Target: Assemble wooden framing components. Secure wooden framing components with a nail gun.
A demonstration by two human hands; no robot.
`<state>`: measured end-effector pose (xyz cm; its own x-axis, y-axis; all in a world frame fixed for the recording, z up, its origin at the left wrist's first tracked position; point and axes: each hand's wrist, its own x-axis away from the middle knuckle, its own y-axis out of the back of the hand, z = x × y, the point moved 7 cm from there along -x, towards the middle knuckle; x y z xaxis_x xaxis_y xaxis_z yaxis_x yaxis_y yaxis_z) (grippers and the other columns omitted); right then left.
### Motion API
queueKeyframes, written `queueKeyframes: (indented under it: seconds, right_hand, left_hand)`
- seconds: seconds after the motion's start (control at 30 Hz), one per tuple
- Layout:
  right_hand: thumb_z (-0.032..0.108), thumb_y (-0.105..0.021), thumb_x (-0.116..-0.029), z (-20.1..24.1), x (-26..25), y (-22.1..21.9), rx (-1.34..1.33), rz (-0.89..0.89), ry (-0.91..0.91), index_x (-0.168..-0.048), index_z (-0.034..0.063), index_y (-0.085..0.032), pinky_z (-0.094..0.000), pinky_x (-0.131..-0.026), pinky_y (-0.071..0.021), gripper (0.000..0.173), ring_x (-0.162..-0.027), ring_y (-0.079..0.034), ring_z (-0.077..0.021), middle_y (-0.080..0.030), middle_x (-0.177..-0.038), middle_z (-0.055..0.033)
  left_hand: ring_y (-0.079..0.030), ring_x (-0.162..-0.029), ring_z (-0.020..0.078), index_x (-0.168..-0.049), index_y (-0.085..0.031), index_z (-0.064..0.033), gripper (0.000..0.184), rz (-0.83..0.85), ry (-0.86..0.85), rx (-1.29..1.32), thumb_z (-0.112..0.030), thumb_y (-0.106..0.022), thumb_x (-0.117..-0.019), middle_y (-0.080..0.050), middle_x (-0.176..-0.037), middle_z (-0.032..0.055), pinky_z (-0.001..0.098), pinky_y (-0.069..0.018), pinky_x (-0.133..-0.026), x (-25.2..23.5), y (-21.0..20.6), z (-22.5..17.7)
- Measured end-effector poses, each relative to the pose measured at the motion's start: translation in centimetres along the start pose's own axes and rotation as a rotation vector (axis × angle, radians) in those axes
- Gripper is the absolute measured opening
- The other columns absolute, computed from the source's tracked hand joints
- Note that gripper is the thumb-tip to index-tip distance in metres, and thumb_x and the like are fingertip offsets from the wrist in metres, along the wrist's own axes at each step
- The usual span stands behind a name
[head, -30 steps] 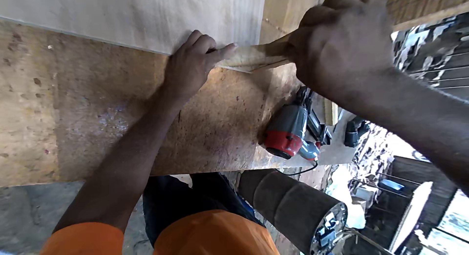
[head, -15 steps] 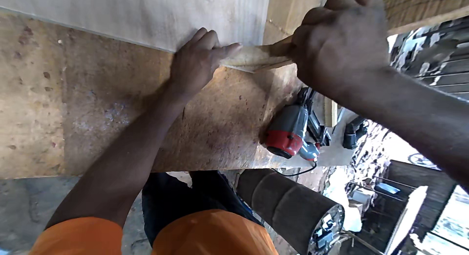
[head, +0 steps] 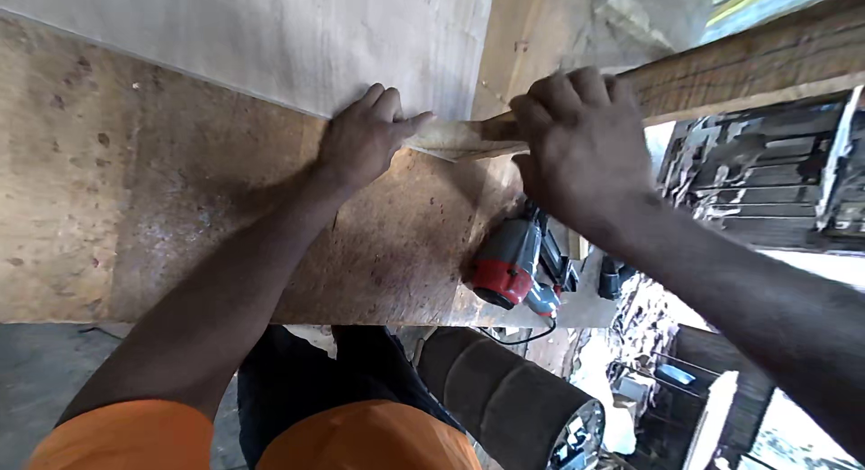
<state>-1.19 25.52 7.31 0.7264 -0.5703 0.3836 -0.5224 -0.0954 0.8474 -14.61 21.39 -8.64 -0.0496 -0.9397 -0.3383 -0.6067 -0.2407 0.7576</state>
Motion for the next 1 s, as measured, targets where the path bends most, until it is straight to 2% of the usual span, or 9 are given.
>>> queueKeyframes:
  seconds: [0.1,0.2,0.33,0.53,0.67,0.77,0.87,0.93,1.0]
  right_hand:
    - [0.018,-0.057,-0.0992,0.5,5.5,-0.9,-0.201,-0.124,0.034,-0.123,0.0033,-0.066,-0.0631,-0.095,-0.0464,0.029,-0.118,-0.058,-0.0465,-0.064,-0.123,-0.0233]
    - [0.014,-0.072,-0.0896,-2.3,13.0,-8.3,-0.500,0.090,-0.345,-0.119,0.0035,-0.069,-0.0606,-0.086,-0.0551,0.031,-0.105,-0.066,-0.0387,-0.067,-0.114,-0.0202]
    - [0.011,-0.084,-0.0811,-5.0,21.0,-18.9,-0.743,0.352,-0.824,-0.151,-0.0012,-0.039,-0.0673,-0.096,-0.0500,0.084,-0.116,-0.061,-0.0485,-0.059,-0.131,-0.0304]
    - [0.014,-0.082,-0.0804,-4.6,21.4,-25.2,-0.728,0.251,-0.726,-0.157,0.0017,-0.031,-0.0673,-0.106,-0.0438,0.093,-0.127,-0.055,-0.0458,-0.059,-0.136,-0.0267]
    - [0.019,-0.081,-0.0822,-4.4,21.4,-27.2,-0.821,0.239,-0.723,-0.154,0.0078,-0.035,-0.0651,-0.095,-0.0518,0.086,-0.114,-0.066,-0.0398,-0.066,-0.125,-0.0232]
    - [0.023,-0.079,-0.0848,-4.4,21.0,-26.0,-0.825,0.339,-0.645,-0.151,0.0058,-0.037,-0.0616,-0.095,-0.0532,0.080,-0.111,-0.067,-0.0354,-0.066,-0.124,-0.0214]
    - [0.014,-0.081,-0.0841,-4.5,20.9,-19.3,-0.779,0.397,-0.633,-0.134,-0.0014,-0.055,-0.0576,-0.089,-0.0547,0.058,-0.099,-0.069,-0.0337,-0.069,-0.109,-0.0224]
    - [0.014,-0.077,-0.0873,-4.0,20.6,-12.1,-0.796,0.328,-0.599,-0.128,0.0017,-0.064,-0.0427,-0.097,-0.0527,0.044,-0.105,-0.066,-0.0190,-0.070,-0.114,-0.0137]
    - [0.020,-0.072,-0.0887,-4.4,20.5,-6.1,-0.776,0.310,-0.565,-0.120,0.0063,-0.068,-0.0301,-0.093,-0.0544,0.035,-0.099,-0.066,-0.0067,-0.071,-0.108,-0.0040]
  left_hand:
    - [-0.063,-0.101,0.0338,-0.142,-0.063,-0.0317,0.041,0.002,-0.006,0.004,-0.019,-0.056,-0.1037,-0.064,-0.105,0.0147,0.0435,-0.0542,-0.081,0.1,0.0,0.1]
    - [-0.062,-0.101,0.0345,-0.143,-0.062,-0.0324,0.041,0.025,-0.001,0.011,-0.019,-0.056,-0.1038,-0.063,-0.105,0.0154,0.0447,-0.0539,-0.081,0.0,-0.1,0.1]
    - [-0.062,-0.100,0.0359,-0.143,-0.061,-0.0317,0.040,0.025,0.011,-0.012,-0.021,-0.056,-0.1047,-0.062,-0.104,0.0168,0.0461,-0.0541,-0.079,-0.1,-0.1,0.1]
    - [-0.063,-0.103,0.0378,-0.145,-0.058,-0.0323,0.040,0.039,0.030,-0.033,-0.023,-0.054,-0.1062,-0.063,-0.108,0.0175,0.0489,-0.0549,-0.078,0.0,-0.1,-0.1]
    - [-0.062,-0.104,0.0367,-0.145,-0.058,-0.0310,0.040,0.042,0.023,-0.017,-0.023,-0.052,-0.1069,-0.062,-0.109,0.0166,0.0479,-0.0547,-0.080,0.2,-0.3,0.0]
    - [-0.062,-0.102,0.0369,-0.144,-0.060,-0.0294,0.039,0.004,0.005,0.005,-0.020,-0.052,-0.1063,-0.061,-0.108,0.0170,0.0474,-0.0540,-0.081,0.4,0.0,-0.1]
    - [-0.062,-0.103,0.0387,-0.143,-0.061,-0.0286,0.041,0.003,0.014,0.052,-0.015,-0.053,-0.1052,-0.062,-0.109,0.0178,0.0498,-0.0548,-0.080,0.4,0.2,0.0]
    - [-0.062,-0.106,0.0389,-0.144,-0.060,-0.0303,0.043,0.039,0.039,0.077,-0.014,-0.054,-0.1048,-0.062,-0.113,0.0175,0.0511,-0.0549,-0.081,0.7,0.1,0.1]
    - [-0.061,-0.107,0.0383,-0.145,-0.059,-0.0312,0.044,0.038,0.024,0.084,-0.013,-0.052,-0.1053,-0.061,-0.113,0.0173,0.0505,-0.0548,-0.082,0.6,-0.1,0.2]
